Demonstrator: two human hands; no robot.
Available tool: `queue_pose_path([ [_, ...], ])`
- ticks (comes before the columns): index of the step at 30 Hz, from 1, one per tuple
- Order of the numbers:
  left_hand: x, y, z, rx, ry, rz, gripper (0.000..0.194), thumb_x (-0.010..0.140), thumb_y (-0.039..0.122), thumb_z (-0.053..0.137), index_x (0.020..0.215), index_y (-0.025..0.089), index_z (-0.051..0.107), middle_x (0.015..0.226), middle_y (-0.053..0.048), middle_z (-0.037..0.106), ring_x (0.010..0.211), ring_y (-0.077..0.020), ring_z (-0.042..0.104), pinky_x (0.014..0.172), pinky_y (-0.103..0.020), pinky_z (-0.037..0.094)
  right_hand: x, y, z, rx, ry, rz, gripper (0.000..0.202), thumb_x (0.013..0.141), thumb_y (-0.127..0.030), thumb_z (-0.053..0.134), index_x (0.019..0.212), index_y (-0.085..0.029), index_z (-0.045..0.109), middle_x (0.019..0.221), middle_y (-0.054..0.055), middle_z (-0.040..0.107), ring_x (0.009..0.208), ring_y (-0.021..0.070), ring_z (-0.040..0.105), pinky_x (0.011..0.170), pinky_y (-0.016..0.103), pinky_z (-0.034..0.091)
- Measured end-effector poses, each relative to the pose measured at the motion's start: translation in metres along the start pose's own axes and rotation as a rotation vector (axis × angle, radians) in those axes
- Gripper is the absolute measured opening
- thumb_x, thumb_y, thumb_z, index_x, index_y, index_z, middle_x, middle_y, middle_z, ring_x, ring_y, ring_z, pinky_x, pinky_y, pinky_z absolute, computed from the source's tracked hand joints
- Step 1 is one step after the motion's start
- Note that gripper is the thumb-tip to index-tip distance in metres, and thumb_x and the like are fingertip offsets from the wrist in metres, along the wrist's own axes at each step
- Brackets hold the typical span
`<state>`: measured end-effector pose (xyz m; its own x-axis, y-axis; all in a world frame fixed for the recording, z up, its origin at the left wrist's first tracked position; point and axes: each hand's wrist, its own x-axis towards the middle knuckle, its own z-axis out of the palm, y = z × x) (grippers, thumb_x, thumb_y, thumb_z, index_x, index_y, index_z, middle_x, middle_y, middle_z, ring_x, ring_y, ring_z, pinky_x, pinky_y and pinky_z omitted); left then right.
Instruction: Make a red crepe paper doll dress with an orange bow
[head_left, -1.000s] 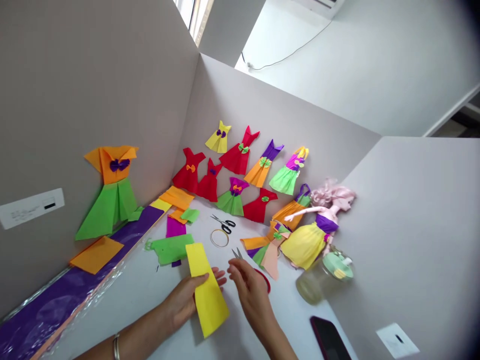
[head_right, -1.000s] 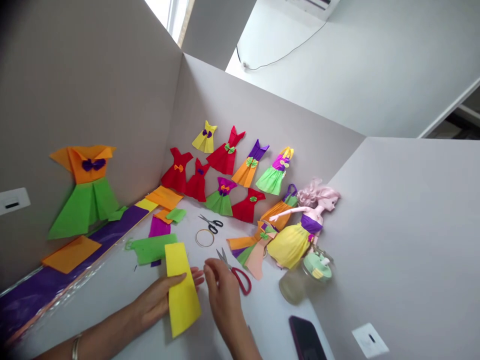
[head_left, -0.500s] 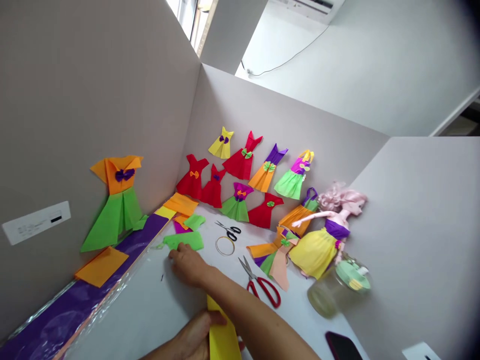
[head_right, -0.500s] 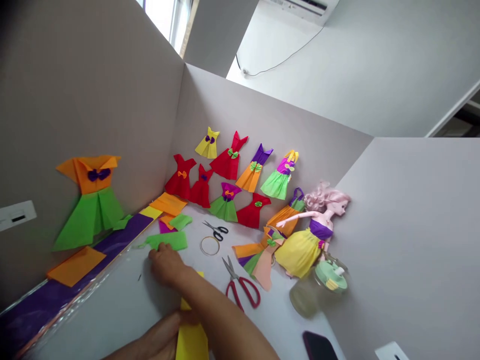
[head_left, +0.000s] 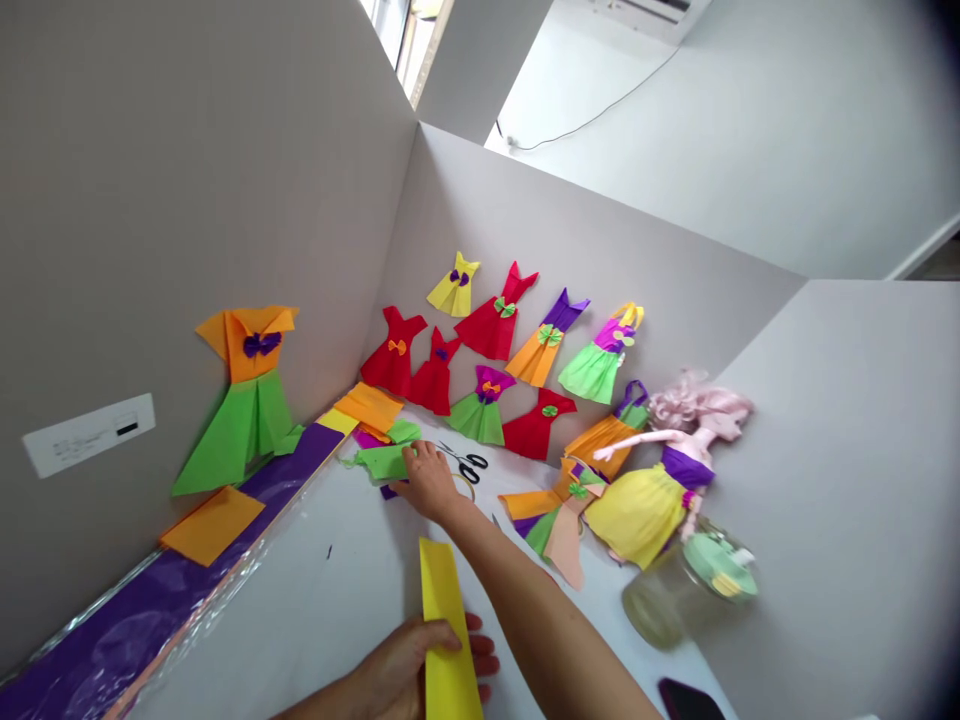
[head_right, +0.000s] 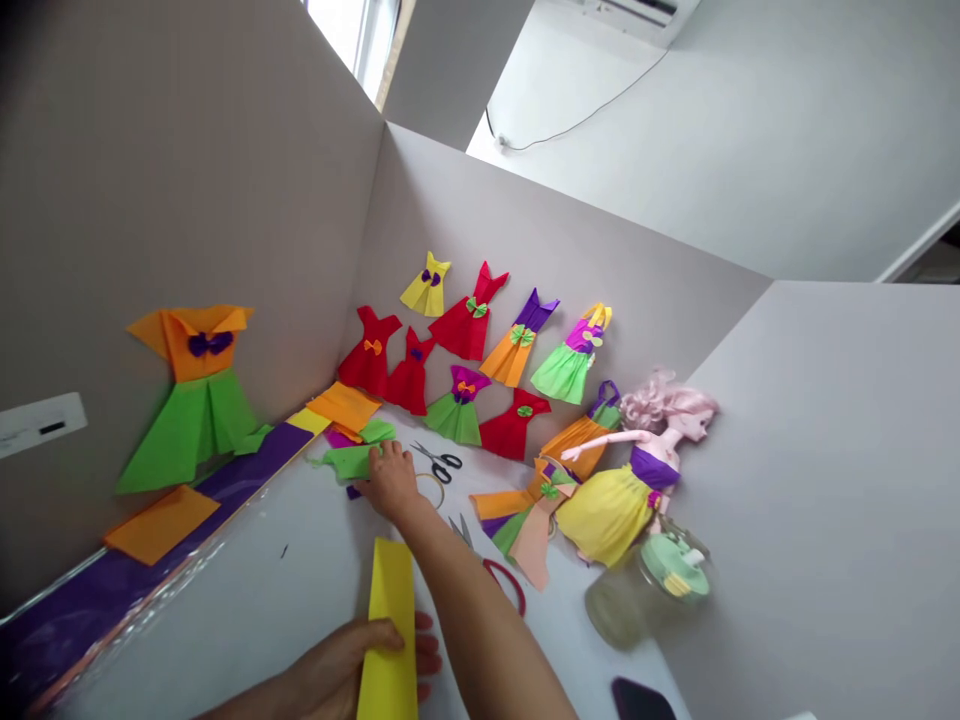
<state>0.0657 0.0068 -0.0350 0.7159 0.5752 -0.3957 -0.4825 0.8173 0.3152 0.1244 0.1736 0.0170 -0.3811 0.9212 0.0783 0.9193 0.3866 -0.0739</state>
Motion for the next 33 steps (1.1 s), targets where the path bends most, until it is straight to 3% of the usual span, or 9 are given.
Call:
queue_pose_path([
  [4, -0.001, 0.000, -0.001, 0.026, -0.012, -0.014, 0.041, 0.070, 0.008, 0.052, 0.111, 0.005, 0.054, 0.084, -0.015, 0.071, 0.080, -0.0261, 0.071, 0.084, -0.040, 0.053, 0.026, 0.013, 0.000, 0.049, -0.045, 0.049, 0.083, 0.074, -0.047, 0.075, 0.142, -0.017, 0.037, 0.150, 0.021, 0.033, 0.138, 0.0344, 0.028, 0.105, 0.053, 0.031],
  [8, 0.004, -0.001, -0.001, 0.022, 0.016, -0.051, 0.040, 0.067, 0.009, 0.052, 0.106, 0.007, 0.054, 0.079, -0.013, 0.070, 0.078, -0.0258, 0.070, 0.082, -0.039, 0.053, 0.056, 0.016, 0.006, 0.090, -0.118, 0.074, 0.094, 0.069, -0.046, 0.079, 0.146, -0.020, 0.031, 0.156, 0.019, 0.025, 0.143, 0.0356, 0.020, 0.108, 0.056, 0.028],
  [13, 0.015, -0.001, -0.005, 0.089, 0.048, -0.052, 0.040, 0.063, 0.010, 0.053, 0.102, 0.011, 0.055, 0.065, -0.007, 0.067, 0.062, -0.0254, 0.065, 0.073, -0.037, 0.051, 0.080, 0.014, 0.021, 0.106, -0.161, 0.095, 0.072, 0.078, -0.045, 0.073, 0.137, -0.018, 0.044, 0.143, 0.018, 0.044, 0.133, 0.0342, 0.039, 0.102, 0.054, 0.037],
  [18, 0.022, -0.004, -0.011, 0.048, 0.047, -0.051, 0.039, 0.059, 0.009, 0.054, 0.098, 0.009, 0.058, 0.066, -0.009, 0.067, 0.065, -0.0280, 0.067, 0.073, -0.038, 0.051, 0.078, 0.008, 0.028, 0.073, -0.114, 0.058, 0.036, 0.093, -0.037, 0.060, 0.123, -0.017, 0.057, 0.131, 0.010, 0.055, 0.117, 0.0270, 0.055, 0.095, 0.049, 0.047],
  [24, 0.015, -0.004, -0.007, 0.020, 0.015, -0.055, 0.034, 0.063, 0.012, 0.055, 0.097, 0.009, 0.056, 0.071, -0.011, 0.068, 0.064, -0.0260, 0.067, 0.073, -0.039, 0.052, 0.062, 0.008, 0.020, 0.039, -0.093, 0.045, 0.030, 0.094, -0.033, 0.060, 0.119, -0.016, 0.059, 0.122, 0.009, 0.061, 0.105, 0.0229, 0.062, 0.089, 0.045, 0.053],
  [30, 0.005, -0.001, -0.002, 0.023, -0.026, -0.034, 0.031, 0.062, 0.012, 0.056, 0.093, 0.008, 0.059, 0.073, -0.010, 0.066, 0.067, -0.0223, 0.066, 0.075, -0.037, 0.053, 0.045, 0.036, -0.008, 0.076, -0.062, 0.048, 0.031, 0.095, -0.034, 0.058, 0.119, -0.015, 0.059, 0.116, 0.008, 0.063, 0.100, 0.0215, 0.064, 0.087, 0.043, 0.054],
  [33, 0.007, -0.003, -0.004, -0.022, -0.064, -0.042, 0.028, 0.063, 0.011, 0.055, 0.090, 0.008, 0.059, 0.071, -0.010, 0.065, 0.063, -0.0205, 0.064, 0.073, -0.035, 0.052, 0.026, 0.041, -0.020, 0.123, -0.084, -0.018, 0.030, 0.094, -0.027, 0.059, 0.122, -0.016, 0.060, 0.110, 0.007, 0.067, 0.099, 0.0211, 0.064, 0.089, 0.040, 0.051],
])
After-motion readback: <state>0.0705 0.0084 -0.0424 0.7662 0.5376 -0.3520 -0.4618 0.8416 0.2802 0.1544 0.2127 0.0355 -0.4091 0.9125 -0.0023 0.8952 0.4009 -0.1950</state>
